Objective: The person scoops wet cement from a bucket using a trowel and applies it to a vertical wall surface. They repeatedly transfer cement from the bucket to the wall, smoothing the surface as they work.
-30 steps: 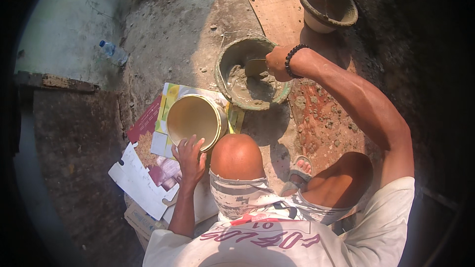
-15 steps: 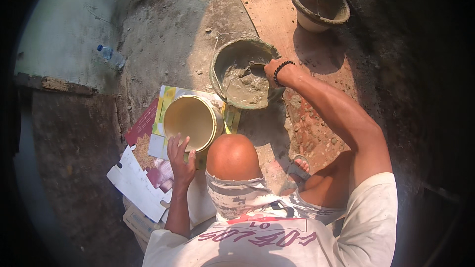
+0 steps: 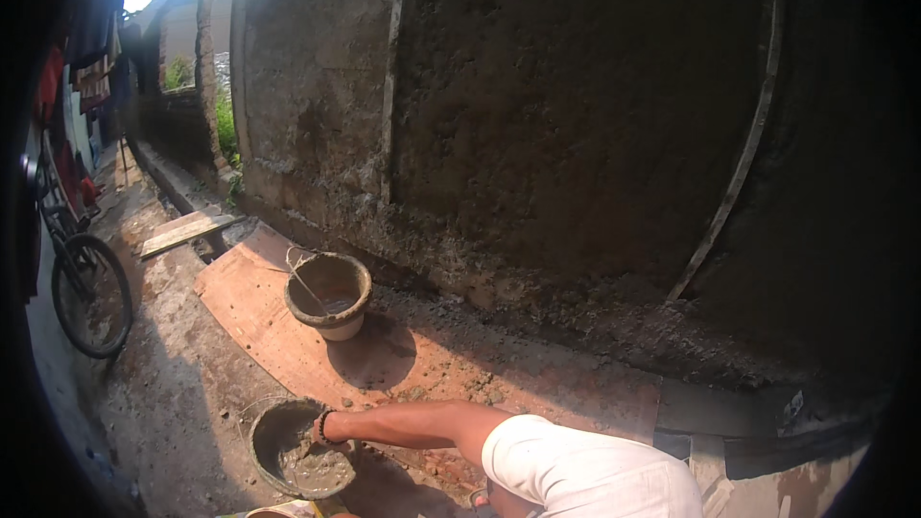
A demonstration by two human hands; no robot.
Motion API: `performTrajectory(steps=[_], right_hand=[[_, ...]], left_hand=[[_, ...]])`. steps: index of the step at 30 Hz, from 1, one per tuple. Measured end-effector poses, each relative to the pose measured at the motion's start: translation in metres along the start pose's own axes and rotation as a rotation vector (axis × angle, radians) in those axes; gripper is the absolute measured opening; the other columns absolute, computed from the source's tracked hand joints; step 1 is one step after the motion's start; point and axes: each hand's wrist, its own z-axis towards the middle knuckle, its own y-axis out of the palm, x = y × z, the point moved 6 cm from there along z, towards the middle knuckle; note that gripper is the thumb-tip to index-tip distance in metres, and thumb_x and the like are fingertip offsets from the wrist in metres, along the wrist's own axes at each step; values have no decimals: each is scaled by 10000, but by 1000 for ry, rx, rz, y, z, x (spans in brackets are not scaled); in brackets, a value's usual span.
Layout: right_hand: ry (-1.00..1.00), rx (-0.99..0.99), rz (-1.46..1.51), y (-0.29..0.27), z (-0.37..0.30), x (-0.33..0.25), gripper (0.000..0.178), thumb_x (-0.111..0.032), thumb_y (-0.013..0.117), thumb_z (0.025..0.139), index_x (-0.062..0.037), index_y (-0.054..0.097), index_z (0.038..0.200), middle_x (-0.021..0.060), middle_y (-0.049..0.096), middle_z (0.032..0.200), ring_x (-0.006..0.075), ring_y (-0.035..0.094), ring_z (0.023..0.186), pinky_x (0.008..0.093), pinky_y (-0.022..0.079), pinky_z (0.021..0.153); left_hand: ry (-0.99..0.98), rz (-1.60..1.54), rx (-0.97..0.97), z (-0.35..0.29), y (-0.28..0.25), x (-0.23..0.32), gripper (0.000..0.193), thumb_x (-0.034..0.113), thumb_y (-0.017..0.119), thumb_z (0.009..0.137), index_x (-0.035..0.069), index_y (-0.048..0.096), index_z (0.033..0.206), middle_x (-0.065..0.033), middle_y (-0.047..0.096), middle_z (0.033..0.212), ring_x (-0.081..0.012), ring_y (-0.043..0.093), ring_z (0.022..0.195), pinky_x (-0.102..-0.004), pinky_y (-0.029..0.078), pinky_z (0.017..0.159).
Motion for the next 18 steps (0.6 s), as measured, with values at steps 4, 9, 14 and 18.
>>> performTrajectory(steps=[4, 9, 14, 18], right_hand=[[10, 205, 213, 15, -19, 29, 303, -195, 774, 643, -19, 741, 886, 190, 710, 940, 296, 689, 936, 434, 557, 752], [-158, 862, 172, 5, -32, -28, 196, -122, 610, 737, -60, 642, 919, 168, 583, 976, 329, 577, 911, 409, 503, 752], [-514, 850, 288, -3, -38, -90, 316, -136, 615, 756, -82, 602, 1067, 181, 560, 1097, 345, 559, 1008, 447, 479, 842], [-592, 824, 347, 13, -30, -107, 316, -149, 614, 771, -72, 565, 1073, 190, 526, 1133, 346, 553, 1013, 448, 482, 836]], left_hand=[[71, -137, 228, 24, -25, 22, 423, 373, 617, 846, 168, 622, 1216, -103, 548, 1300, -378, 444, 1251, -612, 232, 1053], [36, -274, 252, 29, -25, 16, 426, 362, 616, 850, 127, 619, 1205, -136, 564, 1257, -380, 471, 1212, -589, 277, 1027], [-86, -477, 312, 33, -20, -6, 431, 351, 615, 855, 85, 616, 1195, -168, 579, 1214, -381, 498, 1172, -566, 321, 1001], [-285, -731, 423, 41, -14, -44, 437, 342, 614, 859, 52, 614, 1186, -194, 592, 1180, -382, 520, 1141, -548, 357, 981]])
